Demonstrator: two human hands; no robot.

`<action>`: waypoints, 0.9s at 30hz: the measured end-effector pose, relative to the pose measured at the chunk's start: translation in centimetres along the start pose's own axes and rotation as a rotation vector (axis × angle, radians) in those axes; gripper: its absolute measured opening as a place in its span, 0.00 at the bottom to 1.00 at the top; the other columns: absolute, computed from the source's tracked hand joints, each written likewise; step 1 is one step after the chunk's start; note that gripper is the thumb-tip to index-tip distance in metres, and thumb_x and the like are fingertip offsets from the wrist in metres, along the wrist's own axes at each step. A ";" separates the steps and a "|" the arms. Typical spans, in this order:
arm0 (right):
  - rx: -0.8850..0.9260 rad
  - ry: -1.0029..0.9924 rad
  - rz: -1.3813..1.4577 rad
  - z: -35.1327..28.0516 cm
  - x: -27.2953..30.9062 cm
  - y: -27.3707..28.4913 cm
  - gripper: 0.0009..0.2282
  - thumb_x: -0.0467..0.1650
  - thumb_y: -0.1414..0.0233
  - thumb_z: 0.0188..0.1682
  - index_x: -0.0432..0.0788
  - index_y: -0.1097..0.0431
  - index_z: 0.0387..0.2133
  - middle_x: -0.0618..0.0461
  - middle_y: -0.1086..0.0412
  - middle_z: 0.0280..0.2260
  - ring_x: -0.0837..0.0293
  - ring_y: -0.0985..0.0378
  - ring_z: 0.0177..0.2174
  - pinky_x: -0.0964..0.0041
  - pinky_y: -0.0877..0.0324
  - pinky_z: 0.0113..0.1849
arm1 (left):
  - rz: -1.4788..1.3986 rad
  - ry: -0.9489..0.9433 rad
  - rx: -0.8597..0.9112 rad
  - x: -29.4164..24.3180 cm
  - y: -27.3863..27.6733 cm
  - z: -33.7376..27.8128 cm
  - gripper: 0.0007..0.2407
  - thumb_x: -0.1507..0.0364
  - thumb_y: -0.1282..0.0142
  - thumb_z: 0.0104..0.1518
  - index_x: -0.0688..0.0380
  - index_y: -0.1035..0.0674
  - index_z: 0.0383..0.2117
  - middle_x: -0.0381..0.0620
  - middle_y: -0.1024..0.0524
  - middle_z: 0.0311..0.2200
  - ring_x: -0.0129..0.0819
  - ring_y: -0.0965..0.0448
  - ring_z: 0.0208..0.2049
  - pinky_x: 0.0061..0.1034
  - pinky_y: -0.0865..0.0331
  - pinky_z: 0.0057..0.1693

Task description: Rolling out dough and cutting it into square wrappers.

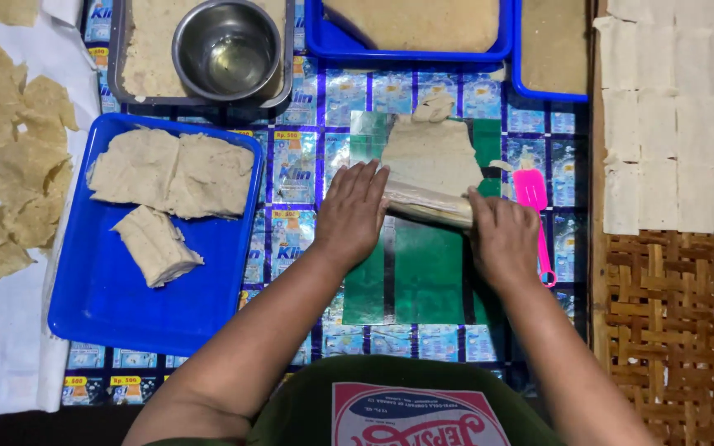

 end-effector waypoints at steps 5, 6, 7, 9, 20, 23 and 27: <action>-0.125 -0.186 0.008 -1.0 4.3 2.9 0.24 0.35 0.45 0.48 0.58 0.33 0.61 0.56 0.34 0.41 0.51 0.29 0.43 0.48 0.40 0.47 | -0.008 -0.122 -0.187 -0.2 3.1 1.9 0.20 0.60 0.57 0.68 0.51 0.29 0.62 0.51 0.29 0.57 0.49 0.30 0.62 0.47 0.40 0.67; -0.133 -0.231 0.047 -0.9 5.1 2.5 0.30 0.34 0.41 0.43 0.52 0.36 0.63 0.51 0.33 0.43 0.48 0.29 0.45 0.46 0.40 0.48 | 0.013 -0.126 -0.243 0.1 3.2 2.4 0.18 0.60 0.56 0.68 0.50 0.27 0.60 0.50 0.28 0.56 0.49 0.30 0.62 0.48 0.43 0.68; -0.141 -0.276 0.085 -0.7 5.9 2.1 0.36 0.34 0.38 0.39 0.46 0.39 0.66 0.46 0.32 0.46 0.45 0.29 0.47 0.44 0.41 0.49 | 0.033 -0.129 -0.298 0.4 3.3 3.0 0.16 0.60 0.56 0.67 0.49 0.25 0.57 0.49 0.27 0.55 0.48 0.30 0.62 0.50 0.45 0.69; -0.145 -0.308 0.055 -0.5 6.8 0.6 0.35 0.38 0.42 0.46 0.39 0.44 0.66 0.37 0.36 0.54 0.41 0.32 0.54 0.34 0.50 0.53 | 0.033 -0.136 -0.218 0.3 1.7 3.6 0.18 0.62 0.56 0.67 0.53 0.27 0.60 0.52 0.29 0.58 0.49 0.33 0.64 0.49 0.47 0.70; 0.059 -0.408 0.111 5.3 -2.0 -2.1 0.29 0.44 0.64 0.63 0.31 0.44 0.67 0.28 0.47 0.68 0.39 0.51 0.69 0.21 0.73 0.60 | 0.046 0.040 -0.037 -2.5 -3.3 11.6 0.27 0.61 0.56 0.67 0.69 0.39 0.67 0.66 0.45 0.69 0.56 0.50 0.73 0.45 0.57 0.75; 0.225 -0.467 0.292 7.7 -4.5 -2.0 0.30 0.47 0.68 0.62 0.40 0.49 0.70 0.32 0.55 0.70 0.38 0.58 0.70 0.19 0.70 0.59 | 0.076 0.152 0.196 -2.4 -4.8 14.4 0.27 0.58 0.70 0.71 0.60 0.49 0.73 0.59 0.55 0.74 0.52 0.58 0.75 0.45 0.67 0.76; -0.023 -0.176 0.220 7.3 -3.7 0.9 0.25 0.41 0.48 0.54 0.38 0.37 0.59 0.39 0.40 0.58 0.40 0.41 0.57 0.36 0.54 0.57 | 0.081 0.147 0.128 -1.6 -5.0 13.5 0.31 0.53 0.65 0.70 0.61 0.52 0.72 0.57 0.52 0.73 0.46 0.55 0.75 0.45 0.67 0.74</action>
Point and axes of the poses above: each hand's wrist, its own z-axis towards the middle knuckle, its own y-axis out of the back of the hand, x = y × z, the point moved 6 cm from there along z, towards the middle knuckle
